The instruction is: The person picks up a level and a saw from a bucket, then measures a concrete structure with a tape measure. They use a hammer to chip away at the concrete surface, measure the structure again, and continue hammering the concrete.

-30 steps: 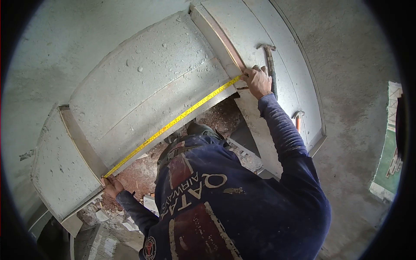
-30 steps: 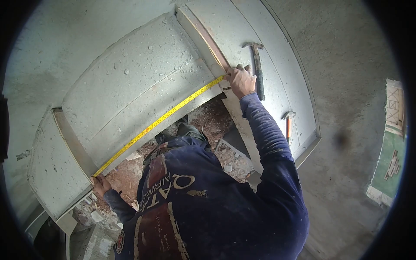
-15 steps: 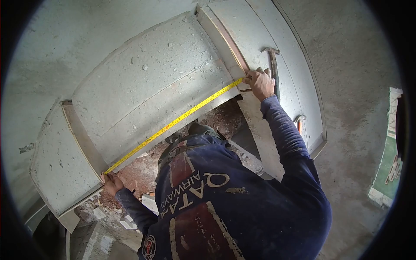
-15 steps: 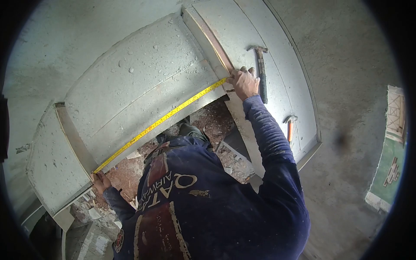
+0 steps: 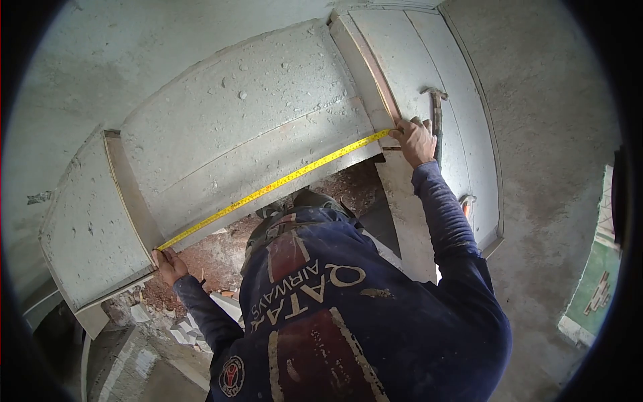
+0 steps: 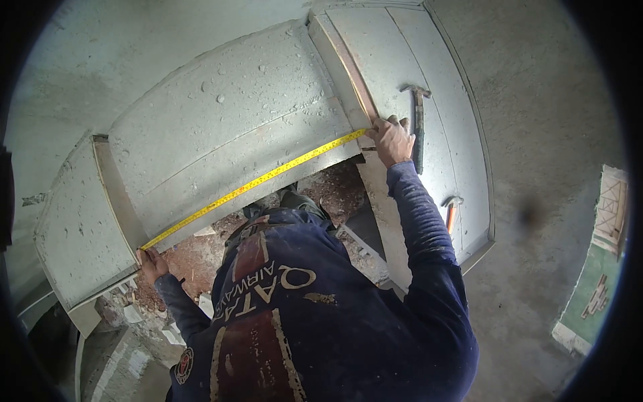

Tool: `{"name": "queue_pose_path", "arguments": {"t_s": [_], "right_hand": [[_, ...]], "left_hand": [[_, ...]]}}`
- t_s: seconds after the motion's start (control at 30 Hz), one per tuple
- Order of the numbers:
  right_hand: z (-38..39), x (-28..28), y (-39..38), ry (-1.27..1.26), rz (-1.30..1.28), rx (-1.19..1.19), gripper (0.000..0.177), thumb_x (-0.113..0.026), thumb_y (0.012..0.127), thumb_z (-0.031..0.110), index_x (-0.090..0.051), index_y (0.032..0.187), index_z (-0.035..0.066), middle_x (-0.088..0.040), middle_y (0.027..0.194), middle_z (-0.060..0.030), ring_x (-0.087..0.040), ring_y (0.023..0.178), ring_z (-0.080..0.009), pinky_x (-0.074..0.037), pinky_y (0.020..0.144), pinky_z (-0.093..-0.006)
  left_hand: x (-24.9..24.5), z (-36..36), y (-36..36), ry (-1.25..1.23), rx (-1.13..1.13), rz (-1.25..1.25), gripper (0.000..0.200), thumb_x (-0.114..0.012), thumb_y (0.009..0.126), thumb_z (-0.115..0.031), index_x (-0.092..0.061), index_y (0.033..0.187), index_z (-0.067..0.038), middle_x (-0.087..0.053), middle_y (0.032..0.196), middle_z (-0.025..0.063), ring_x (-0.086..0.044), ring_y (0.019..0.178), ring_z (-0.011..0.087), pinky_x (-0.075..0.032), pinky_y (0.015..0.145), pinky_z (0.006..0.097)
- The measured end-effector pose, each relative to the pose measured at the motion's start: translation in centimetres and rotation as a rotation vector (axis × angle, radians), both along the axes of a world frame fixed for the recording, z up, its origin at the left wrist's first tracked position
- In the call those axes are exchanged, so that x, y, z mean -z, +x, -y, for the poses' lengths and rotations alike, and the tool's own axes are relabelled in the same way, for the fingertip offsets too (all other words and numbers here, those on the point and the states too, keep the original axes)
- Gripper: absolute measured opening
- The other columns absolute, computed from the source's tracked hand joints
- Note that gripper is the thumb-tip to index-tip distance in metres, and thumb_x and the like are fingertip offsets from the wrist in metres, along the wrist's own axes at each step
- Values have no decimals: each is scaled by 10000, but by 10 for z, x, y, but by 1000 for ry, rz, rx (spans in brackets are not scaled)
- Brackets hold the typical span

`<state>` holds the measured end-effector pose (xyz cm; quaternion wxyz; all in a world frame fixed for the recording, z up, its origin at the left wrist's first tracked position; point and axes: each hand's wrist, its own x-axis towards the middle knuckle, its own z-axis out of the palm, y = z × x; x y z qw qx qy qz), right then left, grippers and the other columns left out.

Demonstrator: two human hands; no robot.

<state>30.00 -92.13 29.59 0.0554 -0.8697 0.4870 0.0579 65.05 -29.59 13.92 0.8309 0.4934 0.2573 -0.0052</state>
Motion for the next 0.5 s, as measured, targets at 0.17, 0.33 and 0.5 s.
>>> {"name": "queue_pose_path", "arguments": {"t_s": [0.17,0.33,0.5], "right_hand": [[-1,-2,2,-4,-31,-4,284,-717,852,381,-744,1054,183,-652,1031,-97,-588,1070,-358,-473,767,-579],[-2,1,3,-37,-17,-9,287,-720,850,386,-746,1033,167,-654,1022,-93,-593,1064,-358,-480,770,-573],[1,13,-8,-148,-31,-32,294,-696,858,407,-744,1007,158,-683,968,-108,-624,982,-350,-494,771,-516]], "left_hand": [[-4,7,0,0,-46,-21,284,-658,966,-117,-598,1222,-11,-651,1193,98,-606,1077,209,-515,950,324],[5,-2,2,-49,4,30,284,-650,970,-107,-594,1228,-1,-648,1190,101,-602,1096,214,-511,967,333],[28,-6,5,199,176,91,227,-576,1008,-146,-607,1198,-27,-656,1175,84,-610,1070,192,-499,968,322]]}}
